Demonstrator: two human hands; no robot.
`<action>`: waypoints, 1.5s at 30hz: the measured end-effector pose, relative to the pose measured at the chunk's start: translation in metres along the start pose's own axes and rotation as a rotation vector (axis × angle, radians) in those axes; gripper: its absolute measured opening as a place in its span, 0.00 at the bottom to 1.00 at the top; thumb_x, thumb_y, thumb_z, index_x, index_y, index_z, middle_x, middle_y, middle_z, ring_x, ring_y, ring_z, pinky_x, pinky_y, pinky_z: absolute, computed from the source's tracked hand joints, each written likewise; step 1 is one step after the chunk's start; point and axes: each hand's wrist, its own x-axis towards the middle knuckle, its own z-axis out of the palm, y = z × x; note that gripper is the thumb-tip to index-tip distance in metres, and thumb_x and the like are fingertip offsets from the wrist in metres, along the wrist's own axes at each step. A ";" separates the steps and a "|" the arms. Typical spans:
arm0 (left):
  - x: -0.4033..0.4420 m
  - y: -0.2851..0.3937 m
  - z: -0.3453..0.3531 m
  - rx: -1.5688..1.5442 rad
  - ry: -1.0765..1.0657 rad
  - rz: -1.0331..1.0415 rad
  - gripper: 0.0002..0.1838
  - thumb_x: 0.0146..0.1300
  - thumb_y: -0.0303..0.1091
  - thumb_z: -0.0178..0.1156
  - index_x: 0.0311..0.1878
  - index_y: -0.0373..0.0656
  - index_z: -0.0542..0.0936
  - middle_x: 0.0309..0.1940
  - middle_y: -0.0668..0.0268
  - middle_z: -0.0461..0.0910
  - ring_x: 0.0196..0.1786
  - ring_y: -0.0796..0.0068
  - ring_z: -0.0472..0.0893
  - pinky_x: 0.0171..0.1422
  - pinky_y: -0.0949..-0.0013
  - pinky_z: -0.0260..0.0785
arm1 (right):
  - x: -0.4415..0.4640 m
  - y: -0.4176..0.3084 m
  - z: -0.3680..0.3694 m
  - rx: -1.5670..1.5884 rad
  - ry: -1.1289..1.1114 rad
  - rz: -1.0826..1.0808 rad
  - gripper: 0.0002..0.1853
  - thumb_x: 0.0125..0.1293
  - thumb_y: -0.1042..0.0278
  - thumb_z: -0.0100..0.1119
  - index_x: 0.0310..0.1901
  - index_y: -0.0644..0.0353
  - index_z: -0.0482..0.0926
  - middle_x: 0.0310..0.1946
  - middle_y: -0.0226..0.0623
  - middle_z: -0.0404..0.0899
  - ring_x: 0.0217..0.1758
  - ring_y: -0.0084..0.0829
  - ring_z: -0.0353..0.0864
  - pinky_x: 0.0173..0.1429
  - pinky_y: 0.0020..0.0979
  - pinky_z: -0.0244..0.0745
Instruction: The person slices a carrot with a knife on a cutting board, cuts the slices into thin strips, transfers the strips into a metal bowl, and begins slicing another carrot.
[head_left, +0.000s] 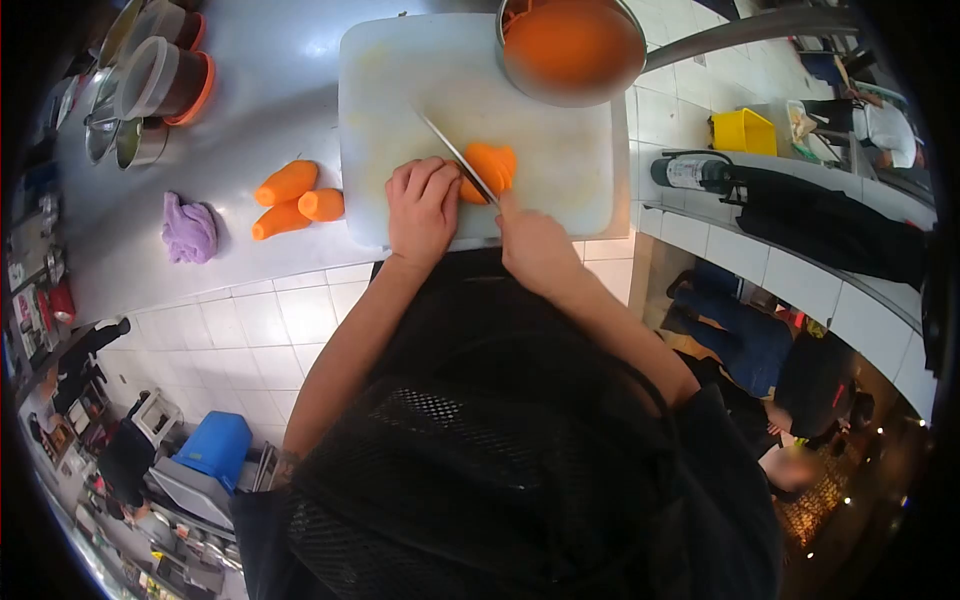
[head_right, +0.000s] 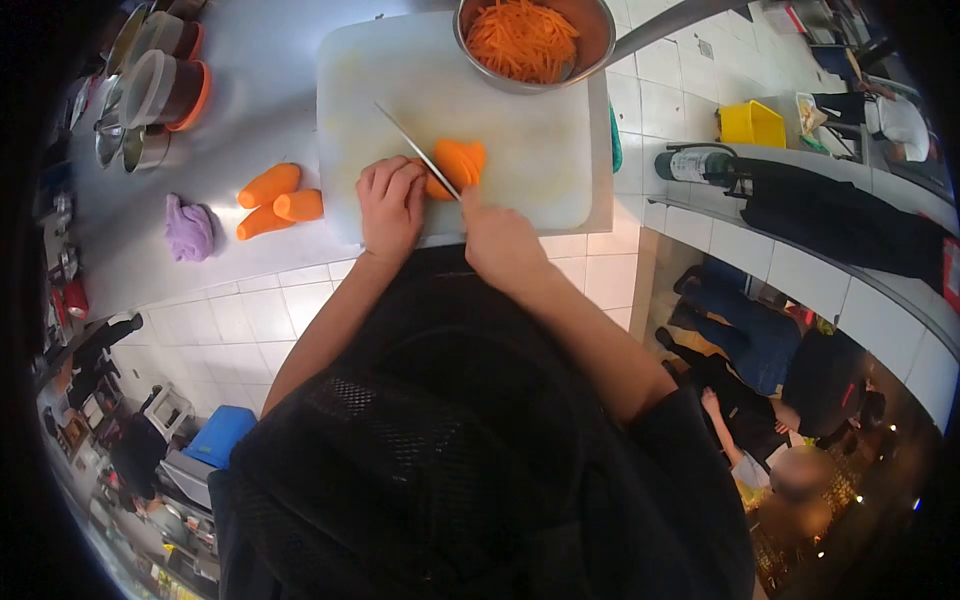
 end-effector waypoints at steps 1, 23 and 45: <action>-0.003 0.002 -0.001 -0.019 -0.007 0.004 0.12 0.64 0.28 0.69 0.49 0.48 0.81 0.51 0.69 0.80 0.55 0.58 0.77 0.62 0.55 0.67 | -0.001 0.003 -0.001 0.006 -0.001 0.004 0.13 0.67 0.76 0.55 0.51 0.66 0.68 0.28 0.57 0.82 0.34 0.62 0.84 0.40 0.60 0.77; -0.005 0.002 0.000 -0.002 -0.008 -0.022 0.14 0.62 0.28 0.70 0.50 0.48 0.82 0.51 0.70 0.82 0.55 0.59 0.78 0.60 0.56 0.67 | -0.022 -0.039 -0.048 0.050 -0.165 0.066 0.13 0.65 0.79 0.51 0.50 0.69 0.66 0.25 0.59 0.81 0.32 0.62 0.84 0.39 0.59 0.79; -0.005 0.001 0.002 -0.016 0.029 -0.019 0.12 0.61 0.26 0.71 0.47 0.46 0.82 0.49 0.67 0.82 0.55 0.59 0.78 0.60 0.57 0.68 | -0.038 -0.059 -0.088 0.046 -0.203 0.057 0.13 0.63 0.80 0.53 0.48 0.70 0.67 0.26 0.60 0.81 0.33 0.62 0.84 0.41 0.58 0.79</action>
